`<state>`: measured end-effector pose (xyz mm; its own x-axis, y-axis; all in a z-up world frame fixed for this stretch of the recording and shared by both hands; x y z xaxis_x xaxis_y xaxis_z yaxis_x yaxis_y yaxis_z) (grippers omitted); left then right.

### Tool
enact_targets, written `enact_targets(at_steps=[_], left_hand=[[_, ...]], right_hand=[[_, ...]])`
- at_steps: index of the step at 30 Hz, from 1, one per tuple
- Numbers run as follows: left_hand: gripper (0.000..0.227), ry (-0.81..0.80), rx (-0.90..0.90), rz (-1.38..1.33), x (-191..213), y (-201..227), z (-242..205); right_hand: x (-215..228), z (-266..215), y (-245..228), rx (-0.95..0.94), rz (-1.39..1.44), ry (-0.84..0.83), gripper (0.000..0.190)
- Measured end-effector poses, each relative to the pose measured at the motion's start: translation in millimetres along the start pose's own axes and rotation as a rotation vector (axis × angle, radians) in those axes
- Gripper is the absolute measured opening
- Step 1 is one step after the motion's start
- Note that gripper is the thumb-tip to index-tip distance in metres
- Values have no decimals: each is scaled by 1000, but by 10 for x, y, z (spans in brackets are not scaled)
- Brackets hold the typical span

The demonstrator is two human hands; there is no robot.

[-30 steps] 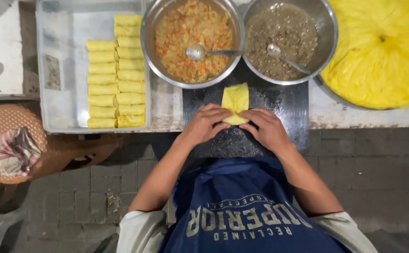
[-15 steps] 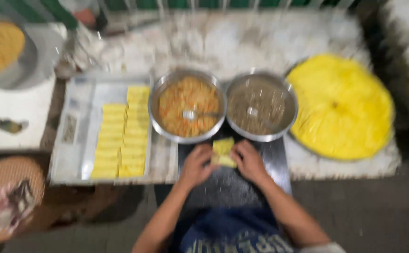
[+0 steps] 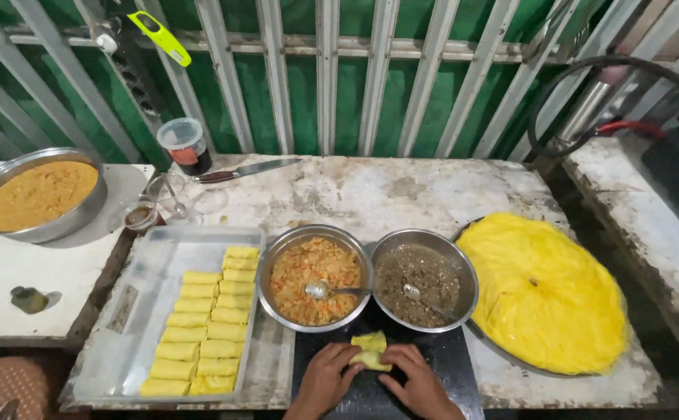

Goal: The person places a thin yellow wrapper on a metal surface, adds a vegetable mixture and a meat paste, then folds and rolls the wrapper into a cylindrical spring roll. The finished roll is placed in a tray with others, and the process repeats.

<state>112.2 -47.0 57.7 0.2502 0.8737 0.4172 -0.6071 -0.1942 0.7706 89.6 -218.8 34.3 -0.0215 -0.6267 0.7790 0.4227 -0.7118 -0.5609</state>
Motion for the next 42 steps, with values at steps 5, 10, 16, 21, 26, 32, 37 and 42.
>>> enact_targets(at_steps=[5, 10, 16, 21, 26, 32, 37, 42], left_hand=[[25, -26, 100, -15, -27, -157, -16], [25, 101, 99, -43, 96, -68, -50], [16, 165, 60, -42, 162, -51, 9], [28, 176, -15, -22, 118, -57, 7], [35, 149, -36, 77, 74, -62, -33], [33, 153, -42, 152, 65, -48, 3], [38, 123, -30, 156, 77, -11, 65], [38, 31, -70, 170, -28, -101, 39]], right_hand=[[56, 70, 6, -19, -3, 98, 24], [35, 104, 27, -79, -36, 83, 21], [42, 143, 93, -111, -73, 180, 12], [100, 177, 59, -125, -120, 217, 12], [172, 149, 13, -51, -61, 311, 11], [104, 130, -239, 180, -259, 301, 27], [123, 213, -172, 144, -294, 270, 29], [162, 252, -209, 155, -354, 224, 26]])
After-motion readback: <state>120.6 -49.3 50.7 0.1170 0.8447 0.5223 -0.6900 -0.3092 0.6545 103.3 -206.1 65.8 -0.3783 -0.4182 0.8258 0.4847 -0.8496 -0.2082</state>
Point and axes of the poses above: each hand's wrist, its own z-axis towards the middle knuckle, its own x-axis out of the back of the hand, y = z × x, the point moved 8 cm from there along z, towards the middle knuckle, and after that the axes turned 14 degrees about -z, right-handed, at the moved point
